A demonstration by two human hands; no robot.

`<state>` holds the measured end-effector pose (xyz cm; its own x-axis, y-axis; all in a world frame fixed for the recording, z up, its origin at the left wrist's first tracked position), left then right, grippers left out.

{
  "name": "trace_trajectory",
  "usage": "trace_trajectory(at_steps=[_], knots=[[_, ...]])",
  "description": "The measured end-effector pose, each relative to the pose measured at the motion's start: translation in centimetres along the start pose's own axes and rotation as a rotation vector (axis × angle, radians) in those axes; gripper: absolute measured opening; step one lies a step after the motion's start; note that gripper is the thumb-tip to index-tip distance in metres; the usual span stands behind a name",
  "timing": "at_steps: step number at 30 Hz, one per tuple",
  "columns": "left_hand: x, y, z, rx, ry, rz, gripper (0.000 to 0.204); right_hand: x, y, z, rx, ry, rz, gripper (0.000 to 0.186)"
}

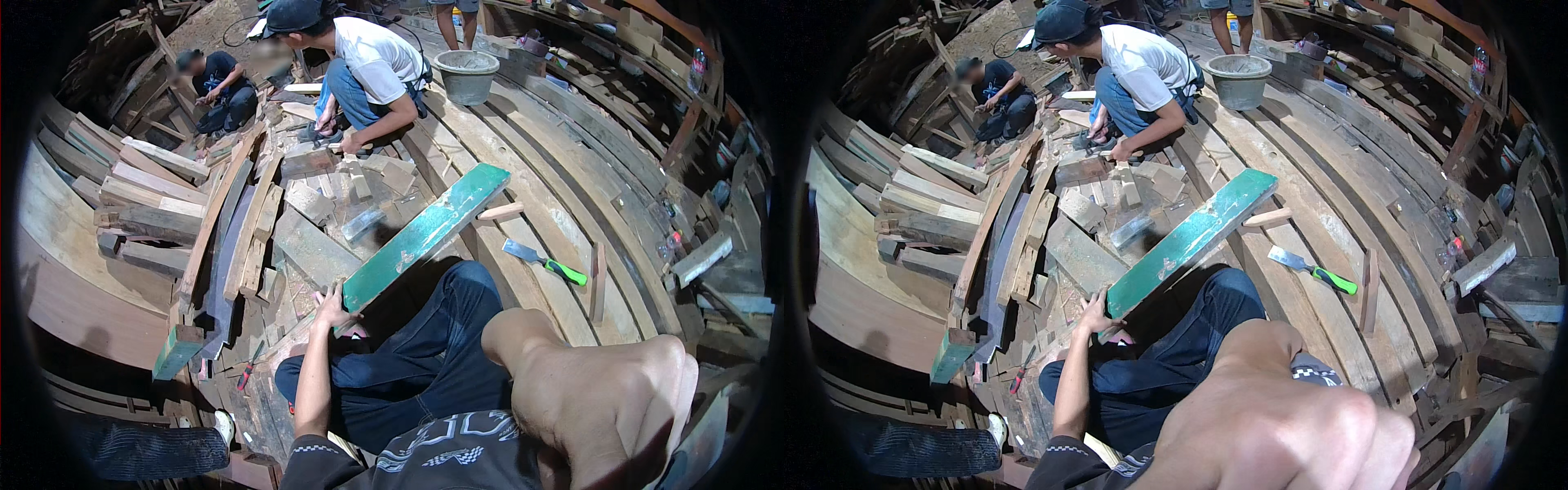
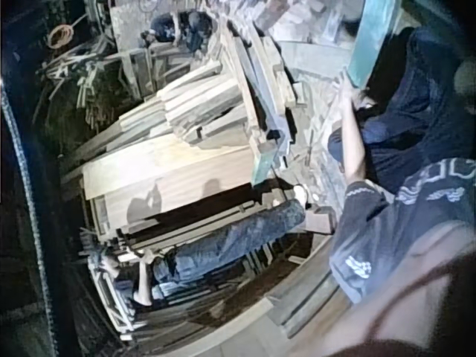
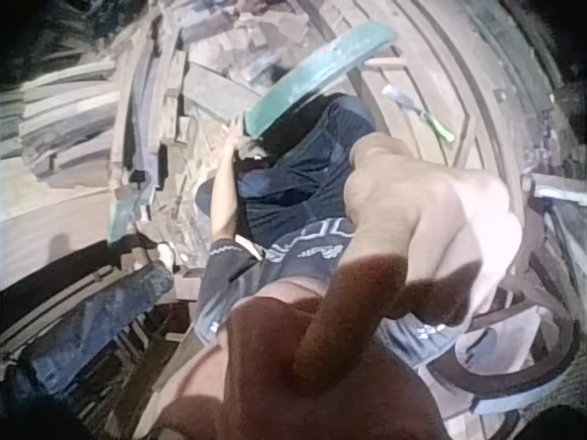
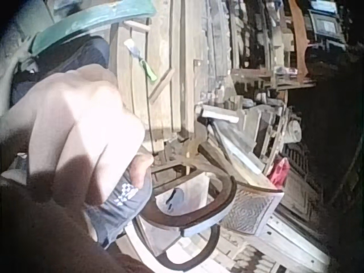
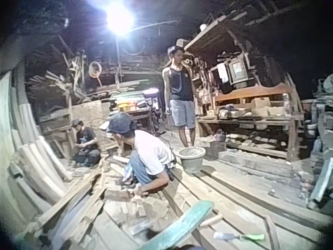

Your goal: The person picks up a wooden board and a sanding block, sits down, and sands the surface and edges of the wooden board using the sanding block.

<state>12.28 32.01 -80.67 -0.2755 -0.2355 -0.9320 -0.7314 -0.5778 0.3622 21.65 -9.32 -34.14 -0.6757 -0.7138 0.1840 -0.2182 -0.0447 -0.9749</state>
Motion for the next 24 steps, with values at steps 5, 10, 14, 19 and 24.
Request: trace_trajectory(at_steps=[5, 10, 14, 19, 24], knots=[[-0.9, 0.8, 0.1, 0.024, 0.022, -0.01, 0.127, -1.7, 0.0, 0.8, -0.005, -0.082, -0.02, 0.028], [-0.9, 1.6, 0.6, -0.042, 0.01, 0.032, 0.13, -3.9, -0.2, 2.0, -0.012, -0.181, -0.046, 0.028], [-1.6, 1.6, -0.9, -0.009, -0.016, 0.047, 0.131, -5.6, -0.7, 2.8, 0.062, -0.119, -0.014, 0.021], [-0.8, 1.1, 0.5, 0.012, -0.064, -0.001, 0.129, -8.8, 1.2, 3.4, 0.186, 0.216, -0.05, 0.022], [-1.4, 0.4, -0.1, 0.037, -0.061, -0.064, 0.126, -15.9, 7.0, 8.3, 0.644, 1.35, -0.197, 0.031]])
Point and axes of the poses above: each hand's wrist, its own y-axis away from the middle knuckle, its own x-axis out of the palm, z = x × y, the point moved 7 cm from there along -y, towards the middle knuckle, and after that the axes turned 11 degrees about -y, right-handed, at the moved point
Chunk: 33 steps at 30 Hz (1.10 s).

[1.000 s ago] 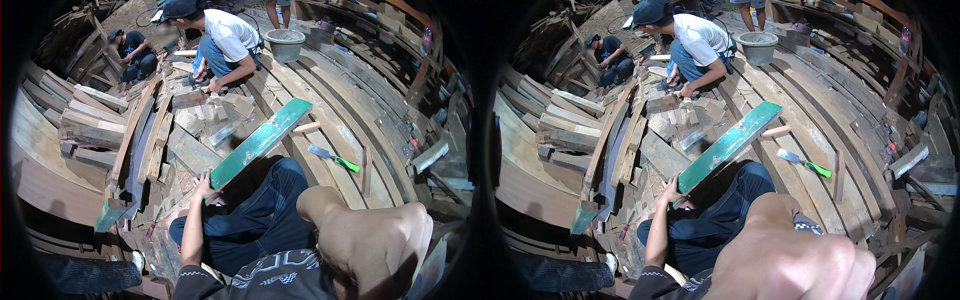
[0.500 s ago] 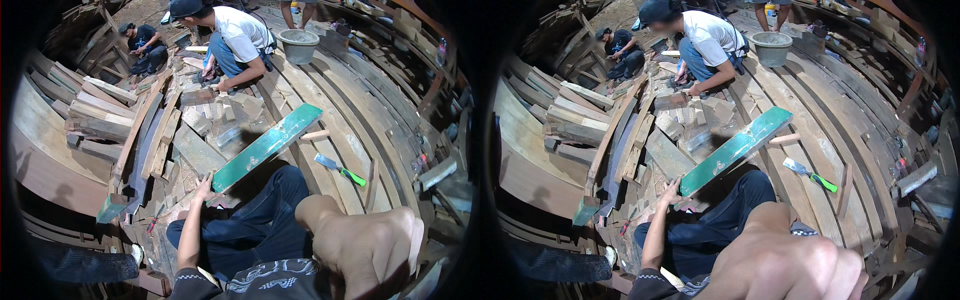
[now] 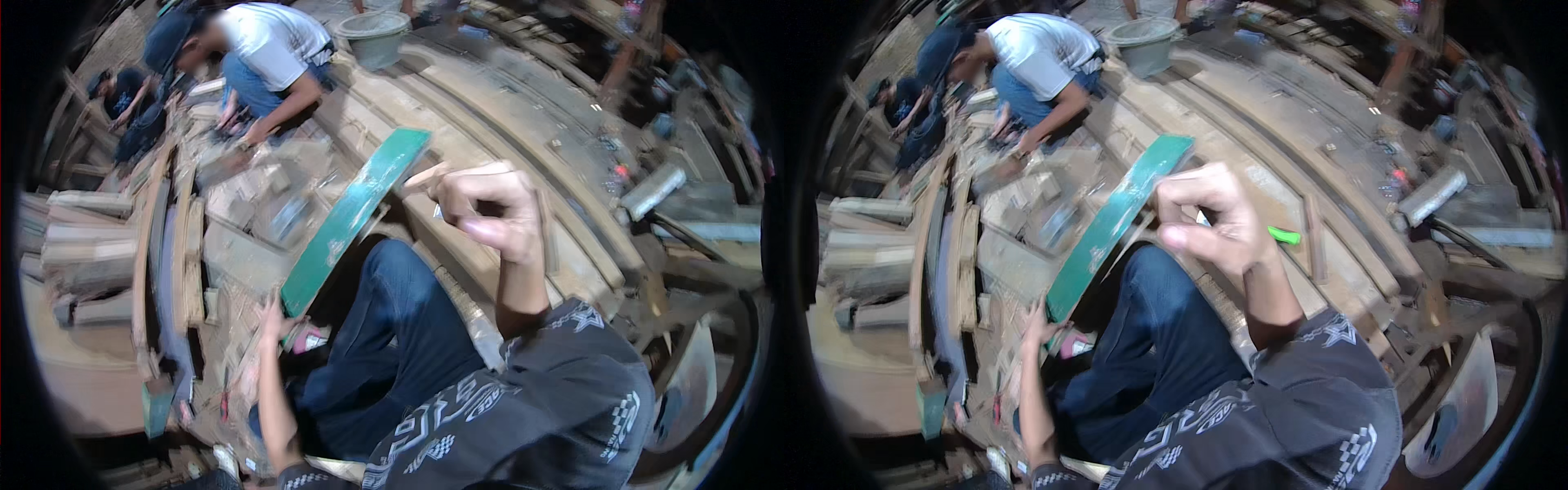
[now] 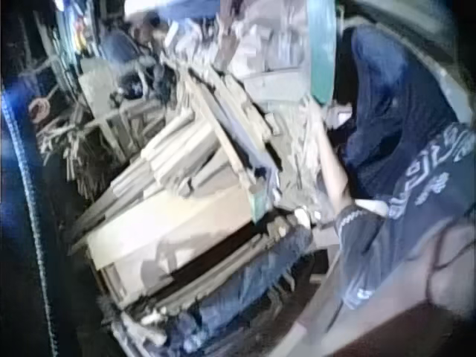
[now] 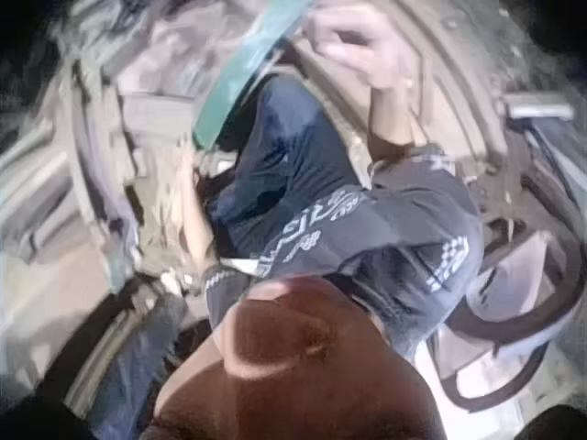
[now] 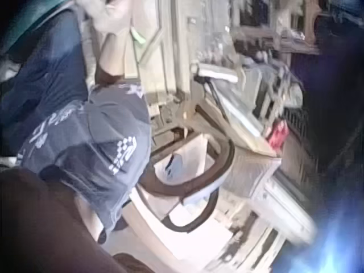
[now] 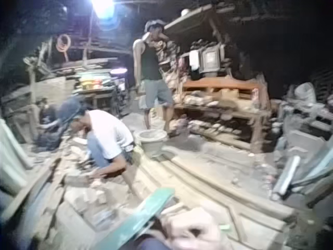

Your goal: The person picks up a wooden board and a sanding block, sits down, and sands the surface and edges of the wooden board using the sanding block.

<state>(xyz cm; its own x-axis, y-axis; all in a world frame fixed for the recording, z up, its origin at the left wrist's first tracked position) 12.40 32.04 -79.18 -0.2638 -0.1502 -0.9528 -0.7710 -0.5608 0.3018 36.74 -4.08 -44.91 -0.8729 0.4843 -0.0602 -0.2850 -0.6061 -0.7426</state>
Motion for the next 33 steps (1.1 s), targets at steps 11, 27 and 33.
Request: trace_trajectory(at_steps=[11, 27, 33], knots=[[1.3, -2.5, -0.5, 0.038, -0.334, 0.065, 0.068, -17.7, 31.5, -5.3, 1.297, 1.436, -0.593, 0.071], [4.5, -3.6, 4.3, -0.01, -0.225, -0.011, 0.074, -16.9, 33.5, -11.3, 1.431, 1.427, -0.555, 0.078], [3.6, -3.4, 2.4, 0.007, -0.214, 0.075, 0.114, -18.7, 36.5, -10.5, 1.269, 1.523, -0.666, 0.055]])
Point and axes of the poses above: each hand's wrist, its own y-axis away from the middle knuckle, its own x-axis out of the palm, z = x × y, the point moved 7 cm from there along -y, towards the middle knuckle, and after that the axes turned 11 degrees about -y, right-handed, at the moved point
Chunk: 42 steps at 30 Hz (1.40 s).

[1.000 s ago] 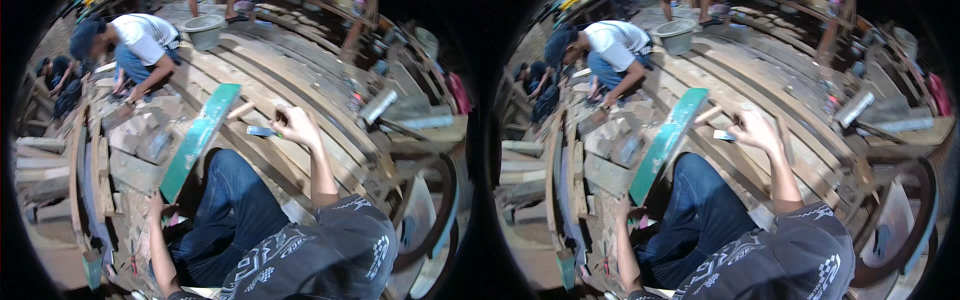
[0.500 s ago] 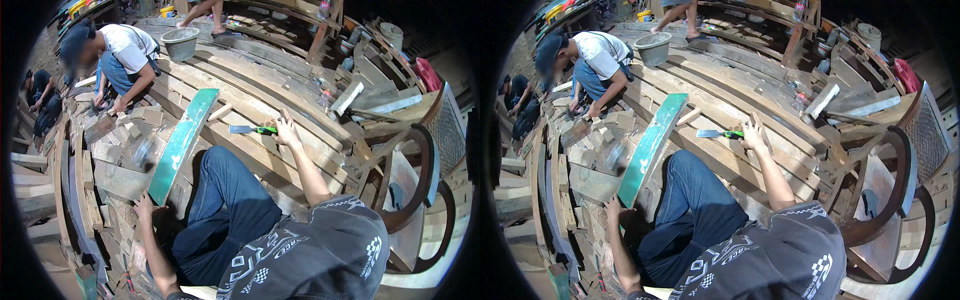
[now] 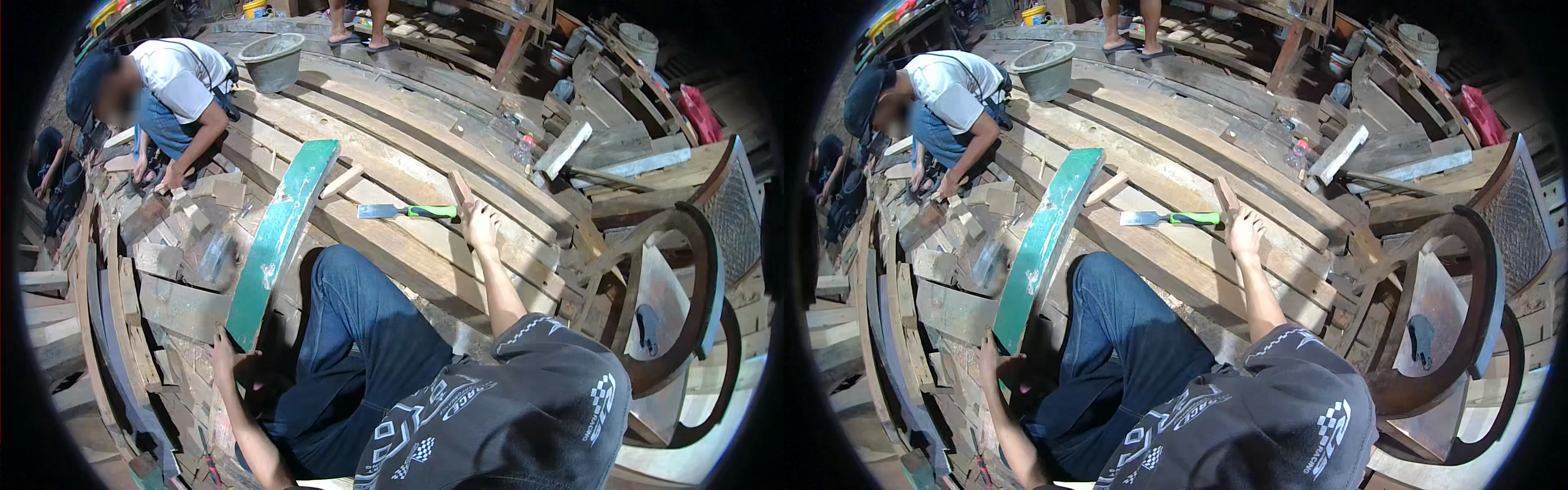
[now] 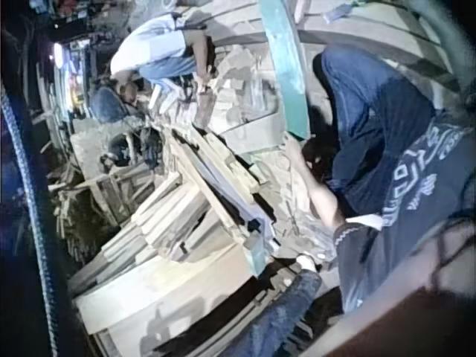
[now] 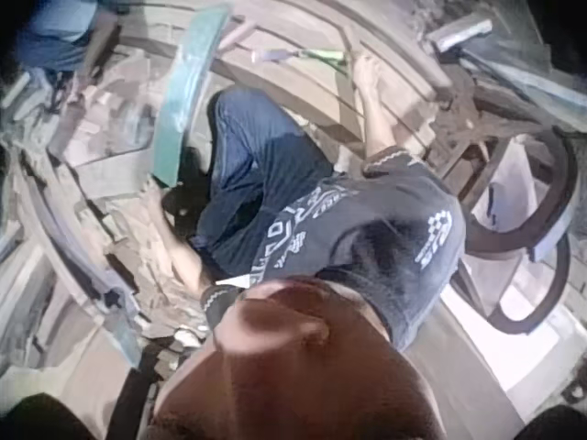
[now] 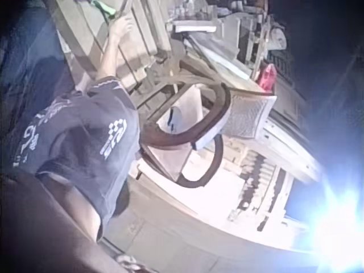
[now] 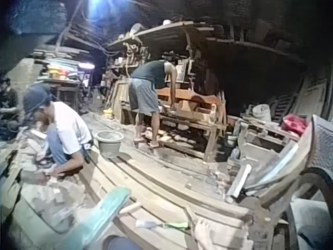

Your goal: The person picks up a wooden board and a sanding block, sits down, and sands the surface and edges of the wooden board using the sanding block.

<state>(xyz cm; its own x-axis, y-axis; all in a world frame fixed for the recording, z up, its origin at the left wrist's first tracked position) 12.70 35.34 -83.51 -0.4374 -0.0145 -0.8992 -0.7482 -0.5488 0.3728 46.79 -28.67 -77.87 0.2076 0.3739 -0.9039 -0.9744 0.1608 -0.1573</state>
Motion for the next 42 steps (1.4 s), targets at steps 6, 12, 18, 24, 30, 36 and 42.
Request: trace_trajectory(at_steps=[6, 12, 18, 24, 30, 36, 42], knots=[[0.6, 0.7, 1.9, -0.028, 0.115, -0.007, 0.138, 0.1, -0.2, 2.0, 0.078, 0.001, 0.235, 0.046], [-1.9, 3.8, 0.2, 0.013, 0.343, -0.264, 0.14, -1.8, -1.9, 0.1, -0.328, -0.088, -0.048, 0.035], [-6.2, 3.1, -2.9, -0.007, 0.356, -0.337, 0.134, -5.3, 5.8, 17.6, -0.804, -0.565, -0.112, 0.03], [-0.7, 3.5, 0.1, 0.05, 0.247, -0.58, 0.118, -1.2, 19.9, 35.1, -0.893, -0.61, 0.663, 0.044], [-1.6, 2.3, -4.4, 0.02, 0.34, -0.36, 0.116, -1.6, 21.9, 35.8, -0.855, -0.419, 0.691, 0.036], [-4.3, 4.9, -3.5, 0.025, 0.397, -0.457, 0.106, -2.7, 18.5, 37.0, -0.911, -0.61, 0.467, 0.034], [-4.2, 3.3, -3.2, -0.032, 0.34, -0.423, 0.108, 5.7, 21.6, 39.7, -0.885, -0.33, 0.78, 0.054]])
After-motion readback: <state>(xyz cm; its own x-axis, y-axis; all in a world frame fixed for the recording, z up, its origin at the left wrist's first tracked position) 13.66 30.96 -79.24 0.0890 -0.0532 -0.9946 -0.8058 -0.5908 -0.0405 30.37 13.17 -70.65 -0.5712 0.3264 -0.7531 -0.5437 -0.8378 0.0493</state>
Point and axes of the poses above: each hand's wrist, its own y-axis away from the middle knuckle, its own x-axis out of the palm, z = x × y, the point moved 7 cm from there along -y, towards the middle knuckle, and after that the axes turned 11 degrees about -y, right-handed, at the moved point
